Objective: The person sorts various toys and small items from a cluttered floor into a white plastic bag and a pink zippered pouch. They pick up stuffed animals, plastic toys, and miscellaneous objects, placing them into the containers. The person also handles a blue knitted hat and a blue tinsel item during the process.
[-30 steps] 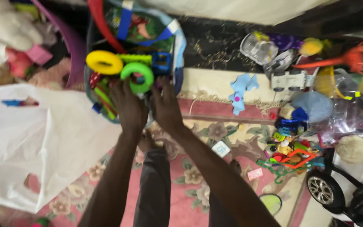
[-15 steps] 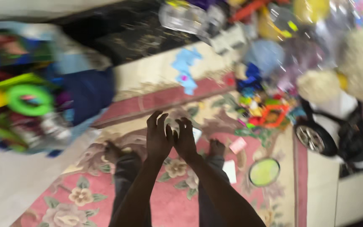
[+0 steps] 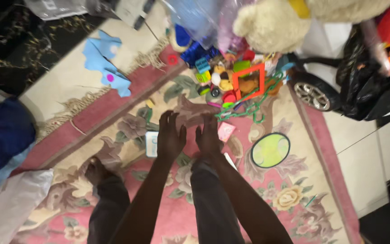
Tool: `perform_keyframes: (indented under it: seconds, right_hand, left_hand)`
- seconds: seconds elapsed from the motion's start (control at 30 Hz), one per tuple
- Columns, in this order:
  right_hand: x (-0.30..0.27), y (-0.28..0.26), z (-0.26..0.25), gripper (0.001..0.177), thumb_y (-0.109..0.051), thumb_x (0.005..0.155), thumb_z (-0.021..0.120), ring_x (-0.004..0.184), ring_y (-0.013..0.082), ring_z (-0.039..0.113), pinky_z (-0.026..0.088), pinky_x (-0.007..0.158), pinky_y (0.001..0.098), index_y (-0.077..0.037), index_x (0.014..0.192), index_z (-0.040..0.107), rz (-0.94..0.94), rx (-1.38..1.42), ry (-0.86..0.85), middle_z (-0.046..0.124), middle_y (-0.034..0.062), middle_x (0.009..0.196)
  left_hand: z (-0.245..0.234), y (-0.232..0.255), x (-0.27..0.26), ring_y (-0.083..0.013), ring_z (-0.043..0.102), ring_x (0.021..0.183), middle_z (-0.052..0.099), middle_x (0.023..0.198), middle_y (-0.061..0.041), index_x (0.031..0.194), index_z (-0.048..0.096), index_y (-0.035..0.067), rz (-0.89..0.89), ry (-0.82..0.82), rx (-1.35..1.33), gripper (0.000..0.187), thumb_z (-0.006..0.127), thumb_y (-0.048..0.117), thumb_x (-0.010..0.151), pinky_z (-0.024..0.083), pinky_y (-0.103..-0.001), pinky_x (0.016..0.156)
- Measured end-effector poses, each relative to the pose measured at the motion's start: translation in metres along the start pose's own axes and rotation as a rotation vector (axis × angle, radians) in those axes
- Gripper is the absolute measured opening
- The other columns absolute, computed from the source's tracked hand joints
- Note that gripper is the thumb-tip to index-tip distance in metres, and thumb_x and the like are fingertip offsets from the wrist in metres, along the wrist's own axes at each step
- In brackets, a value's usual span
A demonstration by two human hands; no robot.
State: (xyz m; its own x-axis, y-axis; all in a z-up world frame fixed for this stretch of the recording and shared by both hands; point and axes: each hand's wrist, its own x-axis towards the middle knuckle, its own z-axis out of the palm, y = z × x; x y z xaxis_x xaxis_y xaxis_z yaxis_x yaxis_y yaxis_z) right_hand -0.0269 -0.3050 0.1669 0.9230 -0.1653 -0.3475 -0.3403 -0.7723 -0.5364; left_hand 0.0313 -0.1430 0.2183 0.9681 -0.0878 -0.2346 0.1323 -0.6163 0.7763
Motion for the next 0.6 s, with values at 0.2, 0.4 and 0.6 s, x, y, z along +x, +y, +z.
perform_keyframes:
  seconds: [0.2,0.4,0.6]
  right_hand:
    - [0.070,0.050,0.003,0.091,-0.022,0.079,0.084,0.135,0.0588,0.035,0.034,0.109,0.0582,0.003,0.151,0.035,-0.162,-0.097,0.039,0.032,0.0337,0.147]
    - [0.160,0.050,0.021,0.109,-0.016,0.062,0.085,0.134,0.0551,0.032,0.029,0.111,0.0605,-0.001,0.154,0.029,0.014,-0.167,-0.039,0.022,0.0315,0.157]
    - [0.157,0.053,0.080,0.068,-0.004,0.097,0.065,0.157,0.0510,0.020,0.025,0.129,0.0608,-0.003,0.160,0.041,0.004,-0.182,0.349,0.019,0.0278,0.168]
  left_hand:
    - [0.077,-0.011,0.060,-0.0553,0.038,0.133,0.035,0.145,-0.036,0.141,0.041,-0.006,0.190,-0.157,0.145,0.078,0.076,0.014,0.074,0.037,-0.060,0.107]
    - [0.153,-0.072,0.165,-0.0461,0.042,0.138,0.043,0.152,-0.023,0.154,0.046,0.006,0.616,-0.238,0.591,0.074,0.065,0.016,0.083,0.039,-0.057,0.109]
    - [0.177,-0.111,0.189,-0.0343,0.056,0.118,0.058,0.129,-0.016,0.134,0.063,0.004,0.731,-0.372,0.735,0.040,0.060,0.020,0.098,0.048,-0.049,0.095]
